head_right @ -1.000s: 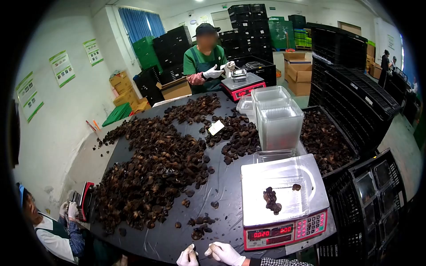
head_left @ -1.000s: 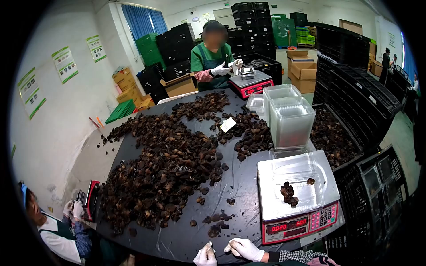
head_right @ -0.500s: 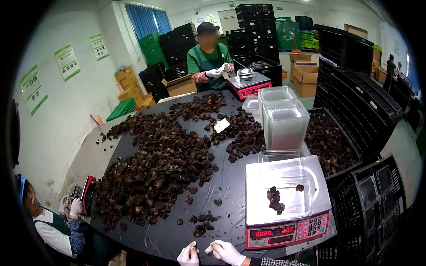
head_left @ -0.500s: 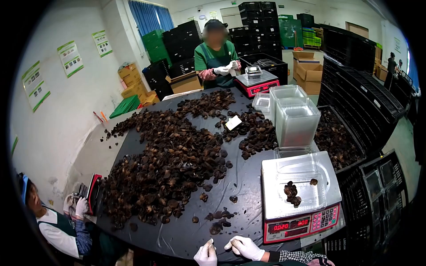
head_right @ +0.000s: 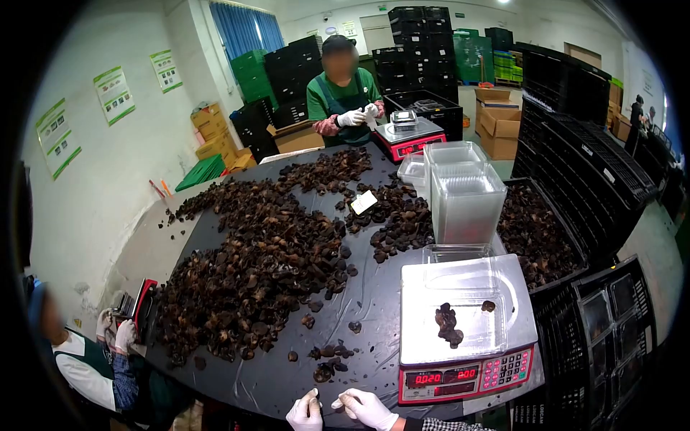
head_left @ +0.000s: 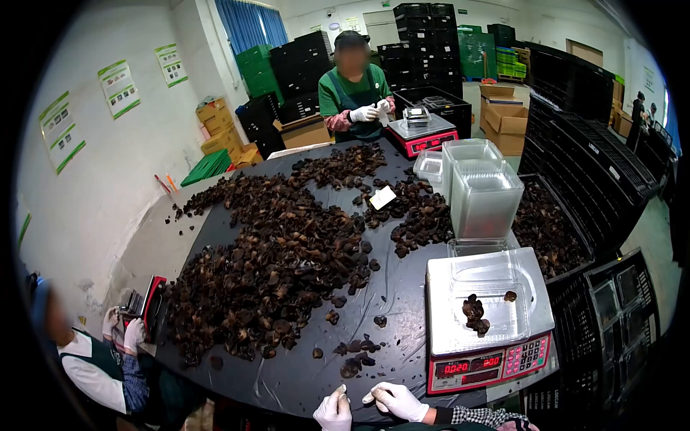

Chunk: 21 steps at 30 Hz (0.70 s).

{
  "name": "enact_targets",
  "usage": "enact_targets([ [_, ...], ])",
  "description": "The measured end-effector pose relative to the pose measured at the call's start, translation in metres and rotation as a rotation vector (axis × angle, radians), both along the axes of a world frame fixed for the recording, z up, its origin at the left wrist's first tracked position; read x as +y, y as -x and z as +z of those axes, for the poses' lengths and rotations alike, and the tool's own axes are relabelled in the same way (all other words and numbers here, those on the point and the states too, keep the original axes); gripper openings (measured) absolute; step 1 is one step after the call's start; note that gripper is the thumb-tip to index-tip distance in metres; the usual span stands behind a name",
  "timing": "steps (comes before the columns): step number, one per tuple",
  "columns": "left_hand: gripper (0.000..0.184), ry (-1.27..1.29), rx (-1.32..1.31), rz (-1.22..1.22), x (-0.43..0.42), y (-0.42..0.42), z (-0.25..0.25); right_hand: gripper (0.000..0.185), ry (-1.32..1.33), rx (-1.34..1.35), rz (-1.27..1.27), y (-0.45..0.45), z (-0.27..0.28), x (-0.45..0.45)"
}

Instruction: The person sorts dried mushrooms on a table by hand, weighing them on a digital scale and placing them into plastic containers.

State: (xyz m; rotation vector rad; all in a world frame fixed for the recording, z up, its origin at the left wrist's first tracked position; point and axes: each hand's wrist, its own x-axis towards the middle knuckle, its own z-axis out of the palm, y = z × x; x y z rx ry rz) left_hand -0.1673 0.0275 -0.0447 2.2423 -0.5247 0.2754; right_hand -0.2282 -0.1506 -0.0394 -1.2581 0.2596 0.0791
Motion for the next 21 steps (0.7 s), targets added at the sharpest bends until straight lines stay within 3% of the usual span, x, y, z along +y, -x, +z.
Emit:
enact_targets([
  [21, 0.024, -0.015, 0.01, 0.008, -0.001, -0.001, 0.005, 0.031, 0.005, 0.035, 0.08, 0.0, 0.013, -0.007],
])
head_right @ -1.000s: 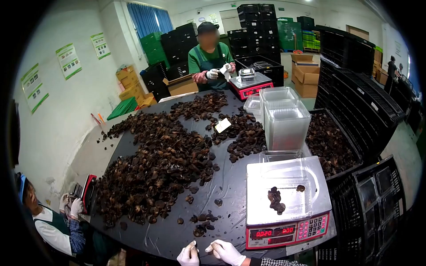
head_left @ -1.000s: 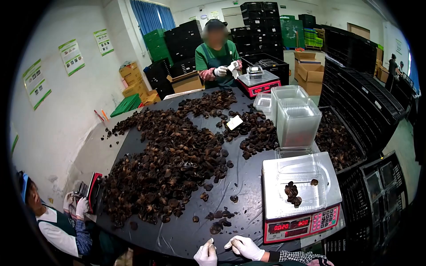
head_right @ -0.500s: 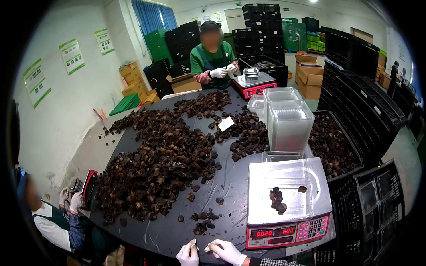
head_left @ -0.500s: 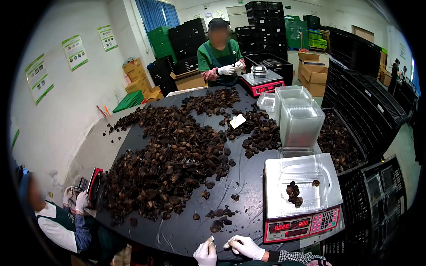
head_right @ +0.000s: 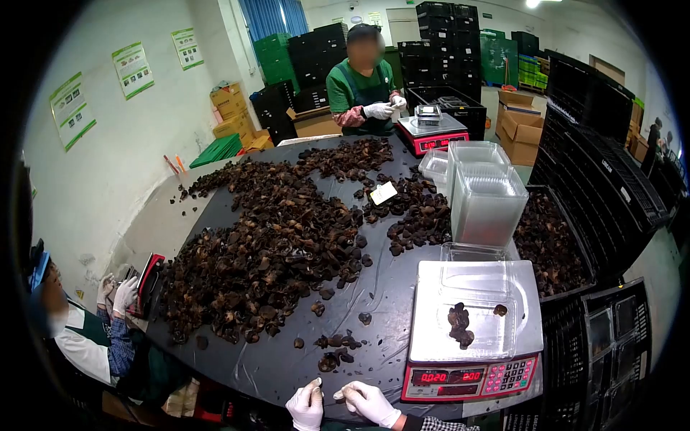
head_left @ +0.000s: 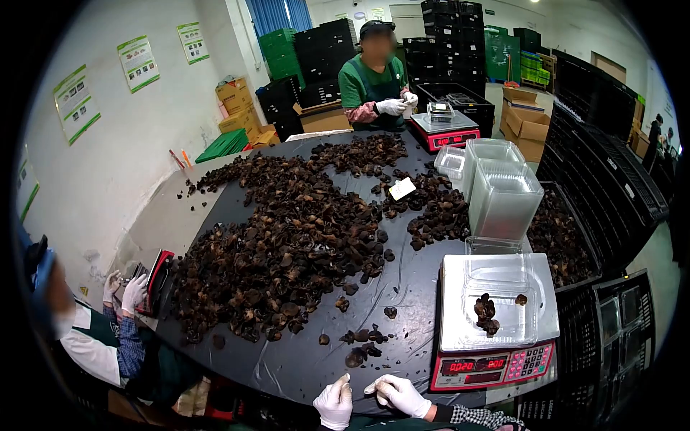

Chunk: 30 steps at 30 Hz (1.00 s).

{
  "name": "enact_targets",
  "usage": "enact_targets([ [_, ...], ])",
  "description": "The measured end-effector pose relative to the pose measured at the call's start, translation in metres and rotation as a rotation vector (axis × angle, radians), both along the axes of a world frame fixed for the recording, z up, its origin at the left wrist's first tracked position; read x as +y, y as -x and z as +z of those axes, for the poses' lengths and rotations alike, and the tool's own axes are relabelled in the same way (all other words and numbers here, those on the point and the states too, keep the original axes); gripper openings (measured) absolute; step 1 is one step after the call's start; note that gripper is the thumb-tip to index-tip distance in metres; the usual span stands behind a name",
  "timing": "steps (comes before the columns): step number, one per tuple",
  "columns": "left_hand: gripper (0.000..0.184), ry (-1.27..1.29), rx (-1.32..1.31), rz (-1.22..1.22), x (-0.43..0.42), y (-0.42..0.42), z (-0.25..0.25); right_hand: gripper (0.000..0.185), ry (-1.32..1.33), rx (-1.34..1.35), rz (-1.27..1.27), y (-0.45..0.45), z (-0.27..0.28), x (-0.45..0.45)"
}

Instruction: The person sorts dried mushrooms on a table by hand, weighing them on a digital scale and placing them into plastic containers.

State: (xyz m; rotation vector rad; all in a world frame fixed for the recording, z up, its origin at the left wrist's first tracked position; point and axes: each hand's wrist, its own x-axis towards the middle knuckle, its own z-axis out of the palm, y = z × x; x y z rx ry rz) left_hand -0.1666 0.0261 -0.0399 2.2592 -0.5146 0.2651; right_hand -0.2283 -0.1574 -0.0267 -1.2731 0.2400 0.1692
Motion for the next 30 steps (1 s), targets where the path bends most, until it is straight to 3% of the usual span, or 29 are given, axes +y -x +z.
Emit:
enact_targets([
  [27, 0.027, -0.053, 0.009, -0.004, 0.0011, 0.0, -0.0038, 0.026, -0.037, 0.05, -0.002, -0.0009, 0.0005, 0.0023],
  [30, 0.023, -0.019, -0.109, 0.004, -0.0019, -0.0056, -0.0067, 0.026, -0.053, 0.046, -0.002, -0.0006, -0.0007, 0.0019],
])
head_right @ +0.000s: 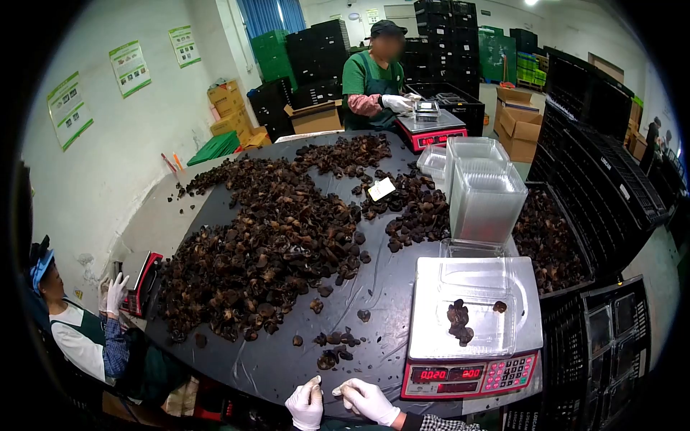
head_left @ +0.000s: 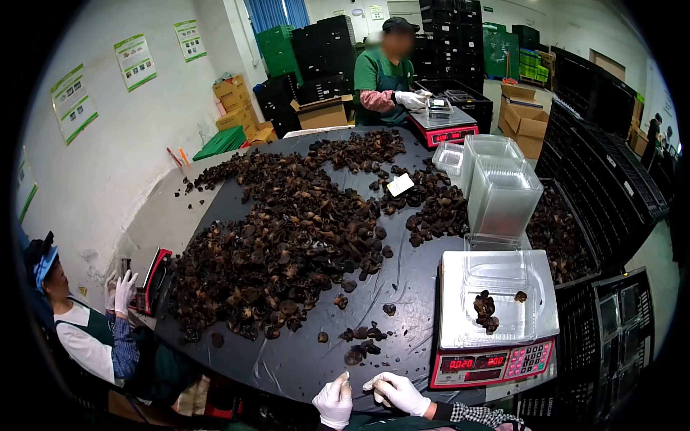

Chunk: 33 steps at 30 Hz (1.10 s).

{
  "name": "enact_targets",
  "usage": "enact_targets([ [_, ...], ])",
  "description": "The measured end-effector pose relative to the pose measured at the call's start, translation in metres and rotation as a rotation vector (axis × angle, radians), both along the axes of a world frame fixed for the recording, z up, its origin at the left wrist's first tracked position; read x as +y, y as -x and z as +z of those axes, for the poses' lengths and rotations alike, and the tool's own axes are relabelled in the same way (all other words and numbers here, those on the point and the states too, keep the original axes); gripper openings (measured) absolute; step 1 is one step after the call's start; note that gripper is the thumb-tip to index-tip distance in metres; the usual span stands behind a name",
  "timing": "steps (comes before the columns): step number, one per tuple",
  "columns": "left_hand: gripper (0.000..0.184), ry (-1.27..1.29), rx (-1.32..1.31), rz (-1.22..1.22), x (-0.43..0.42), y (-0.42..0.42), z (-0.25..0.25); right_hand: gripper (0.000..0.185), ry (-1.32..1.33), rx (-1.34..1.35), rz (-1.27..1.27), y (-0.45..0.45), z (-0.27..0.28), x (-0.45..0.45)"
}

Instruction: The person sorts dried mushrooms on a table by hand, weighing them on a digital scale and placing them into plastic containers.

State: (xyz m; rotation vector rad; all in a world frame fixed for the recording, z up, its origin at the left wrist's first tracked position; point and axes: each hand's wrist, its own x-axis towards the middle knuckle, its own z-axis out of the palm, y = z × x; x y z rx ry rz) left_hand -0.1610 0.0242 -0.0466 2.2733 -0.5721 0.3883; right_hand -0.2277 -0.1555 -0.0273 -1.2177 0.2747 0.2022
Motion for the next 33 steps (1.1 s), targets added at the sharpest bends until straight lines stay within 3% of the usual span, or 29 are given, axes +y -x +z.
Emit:
enact_targets([
  [3, 0.02, 0.033, -0.118, 0.005, -0.002, -0.005, -0.004, 0.026, -0.02, 0.01, -0.005, 0.0, -0.001, 0.0],
  [6, 0.027, -0.039, 0.104, -0.008, 0.005, 0.006, -0.001, 0.026, -0.037, 0.009, -0.008, 0.0, -0.007, 0.001],
  [9, 0.027, -0.059, 0.109, -0.008, 0.005, 0.006, 0.0, 0.025, -0.031, 0.004, -0.006, 0.0, -0.007, 0.001],
  [12, 0.026, -0.093, -0.018, 0.002, 0.002, 0.001, -0.001, 0.025, 0.016, -0.004, 0.0, 0.0, 0.001, 0.0],
  [13, 0.023, -0.014, -0.149, 0.012, -0.004, -0.005, -0.003, 0.024, 0.015, -0.01, -0.003, -0.001, 0.005, -0.002],
  [16, 0.027, 0.03, -0.144, -0.037, -0.005, -0.009, -0.001, 0.028, -0.048, 0.037, -0.054, -0.004, 0.024, -0.008],
  [17, 0.029, -0.029, -0.135, -0.036, 0.001, -0.008, -0.007, 0.03, -0.081, 0.106, -0.084, -0.005, 0.031, -0.009],
  [18, 0.03, -0.014, -0.062, -0.071, 0.0, -0.006, 0.006, 0.031, -0.112, 0.012, -0.128, -0.002, 0.032, -0.008],
  [20, 0.03, 0.185, 0.153, -0.04, 0.002, -0.003, 0.014, 0.03, -0.204, 0.082, -0.144, 0.006, 0.024, -0.01],
  [22, 0.031, 0.229, 0.07, 0.035, 0.003, -0.002, 0.018, 0.028, -0.307, 0.077, -0.158, 0.013, 0.016, -0.011],
  [26, 0.034, 0.104, -0.125, -0.063, -0.014, -0.029, 0.041, 0.031, -0.418, 0.056, -0.191, 0.013, 0.013, -0.017],
  [30, 0.038, -0.09, -0.071, -0.127, -0.052, -0.059, 0.055, 0.04, -0.484, 0.084, -0.184, 0.01, 0.009, -0.018],
  [33, 0.032, -0.129, -0.028, -0.257, -0.055, -0.078, 0.028, 0.046, -0.507, 0.085, -0.145, 0.009, 0.006, -0.021],
])
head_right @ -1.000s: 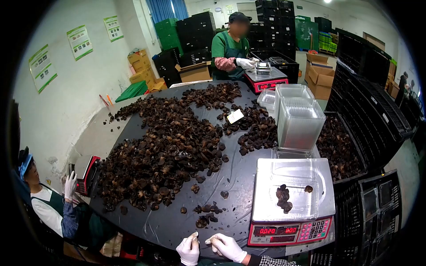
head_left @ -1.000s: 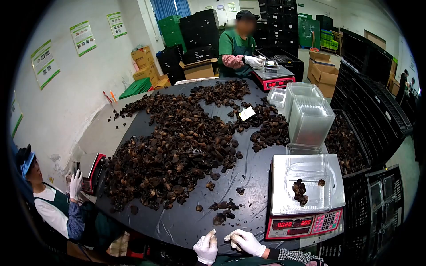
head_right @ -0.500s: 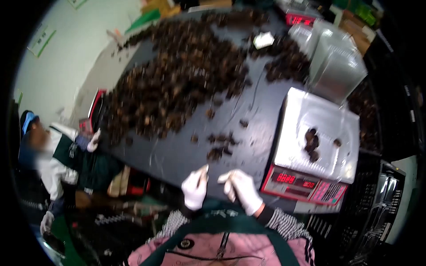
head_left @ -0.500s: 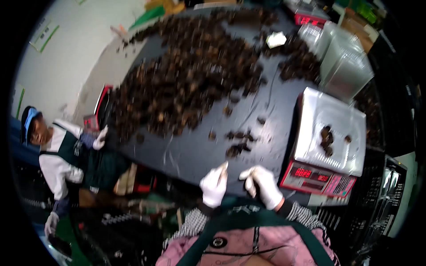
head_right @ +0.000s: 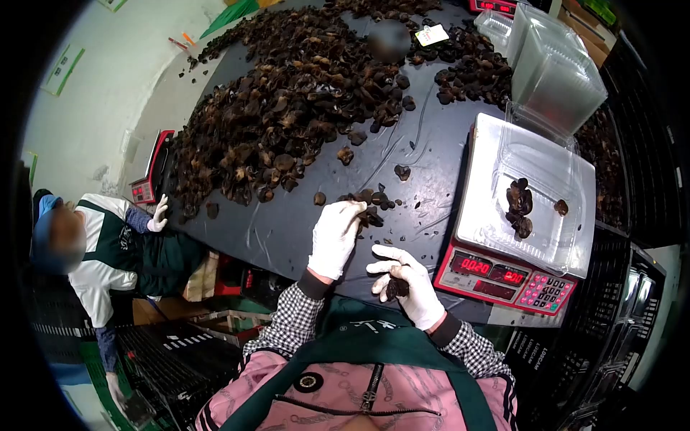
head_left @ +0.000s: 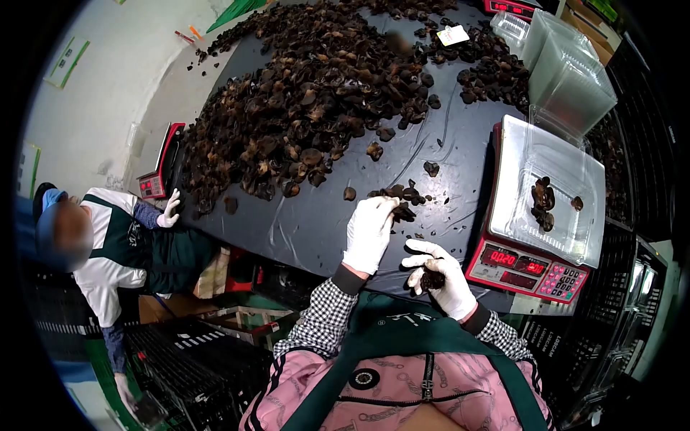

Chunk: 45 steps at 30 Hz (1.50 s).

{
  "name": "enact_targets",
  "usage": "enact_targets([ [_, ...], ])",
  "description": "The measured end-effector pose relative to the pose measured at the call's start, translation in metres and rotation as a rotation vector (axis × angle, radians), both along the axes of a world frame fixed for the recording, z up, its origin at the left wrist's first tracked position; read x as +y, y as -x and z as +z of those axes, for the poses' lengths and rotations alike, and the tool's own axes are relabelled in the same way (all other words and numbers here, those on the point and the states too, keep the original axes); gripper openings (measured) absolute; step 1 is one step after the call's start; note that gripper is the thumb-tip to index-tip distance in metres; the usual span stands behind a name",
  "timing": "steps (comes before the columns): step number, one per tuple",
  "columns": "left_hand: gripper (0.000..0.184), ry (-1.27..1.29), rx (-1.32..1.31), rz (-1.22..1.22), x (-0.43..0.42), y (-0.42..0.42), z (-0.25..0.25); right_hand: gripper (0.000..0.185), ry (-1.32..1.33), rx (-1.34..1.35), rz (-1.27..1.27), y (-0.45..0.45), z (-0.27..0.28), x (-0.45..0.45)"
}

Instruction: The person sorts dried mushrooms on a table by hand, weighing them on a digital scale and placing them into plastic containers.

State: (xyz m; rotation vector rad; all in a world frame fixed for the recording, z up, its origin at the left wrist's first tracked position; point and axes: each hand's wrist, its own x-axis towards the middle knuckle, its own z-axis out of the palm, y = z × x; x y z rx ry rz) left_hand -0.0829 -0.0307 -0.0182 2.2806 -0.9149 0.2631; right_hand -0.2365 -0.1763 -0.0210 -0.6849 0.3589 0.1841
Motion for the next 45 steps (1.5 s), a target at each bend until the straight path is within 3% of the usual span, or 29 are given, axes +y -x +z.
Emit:
enact_targets([
  [3, 0.033, 0.257, -0.012, 0.1, 0.007, 0.004, 0.0, 0.051, -0.019, 0.009, 0.004, -0.001, 0.006, 0.0],
  [5, 0.027, 0.29, 0.107, 0.182, 0.011, 0.017, 0.026, 0.054, -0.076, -0.012, 0.044, -0.002, 0.004, 0.0],
  [9, 0.025, 0.142, 0.222, -0.168, 0.019, 0.048, 0.042, 0.054, -0.277, -0.069, 0.007, -0.012, 0.007, 0.007],
  [11, 0.023, 0.122, 0.43, -0.214, 0.016, 0.061, 0.054, 0.049, -0.247, -0.074, -0.022, -0.01, -0.003, 0.005],
  [13, 0.021, 0.165, 0.267, -0.224, 0.023, 0.039, 0.049, 0.031, -0.194, 0.04, -0.042, -0.01, 0.001, 0.003],
  [17, 0.028, -0.012, -0.119, 0.173, 0.029, -0.03, 0.025, 0.022, -0.233, 0.07, -0.058, -0.004, -0.011, 0.002],
  [20, 0.026, -0.142, -0.069, 0.159, 0.046, -0.057, -0.016, 0.022, -0.206, 0.02, -0.047, -0.004, -0.006, 0.0],
  [21, 0.022, -0.133, -0.023, 0.168, 0.044, -0.055, -0.009, 0.022, -0.136, 0.027, -0.015, -0.004, -0.004, -0.002],
  [24, 0.019, 0.085, 0.136, 0.168, 0.033, -0.022, 0.025, 0.035, -0.105, 0.089, 0.039, 0.0, 0.002, -0.008],
  [27, 0.026, -0.091, 0.09, 0.124, 0.021, 0.006, 0.02, 0.051, -0.099, 0.105, 0.097, -0.008, 0.01, -0.008],
  [30, 0.02, -0.061, 0.149, 0.139, 0.019, 0.01, -0.003, 0.068, -0.141, 0.106, 0.161, -0.015, 0.013, -0.005],
  [34, 0.019, 0.22, 0.291, 0.09, 0.015, 0.021, 0.016, 0.075, -0.178, 0.067, 0.142, -0.014, 0.01, -0.002],
  [36, 0.02, 0.134, 0.388, -0.027, 0.015, 0.037, 0.036, 0.075, -0.171, -0.004, 0.076, -0.016, 0.008, 0.002],
  [39, 0.032, -0.079, 0.281, -0.262, 0.012, 0.054, 0.046, 0.064, -0.177, 0.024, 0.075, -0.016, 0.016, 0.0],
  [41, 0.036, -0.038, 0.161, -0.298, 0.011, 0.058, 0.051, 0.059, -0.19, 0.081, 0.09, -0.016, 0.015, -0.003],
  [43, 0.037, -0.052, 0.392, -0.4, 0.016, 0.047, 0.074, 0.044, -0.211, 0.101, 0.022, -0.014, 0.008, -0.001],
  [44, 0.034, -0.058, 0.212, -0.42, 0.017, 0.037, 0.07, 0.04, -0.222, 0.101, -0.002, -0.012, 0.001, -0.001],
  [45, 0.03, -0.064, 0.302, -0.339, 0.015, 0.026, 0.074, 0.036, -0.235, 0.1, -0.025, -0.01, -0.001, -0.001],
])
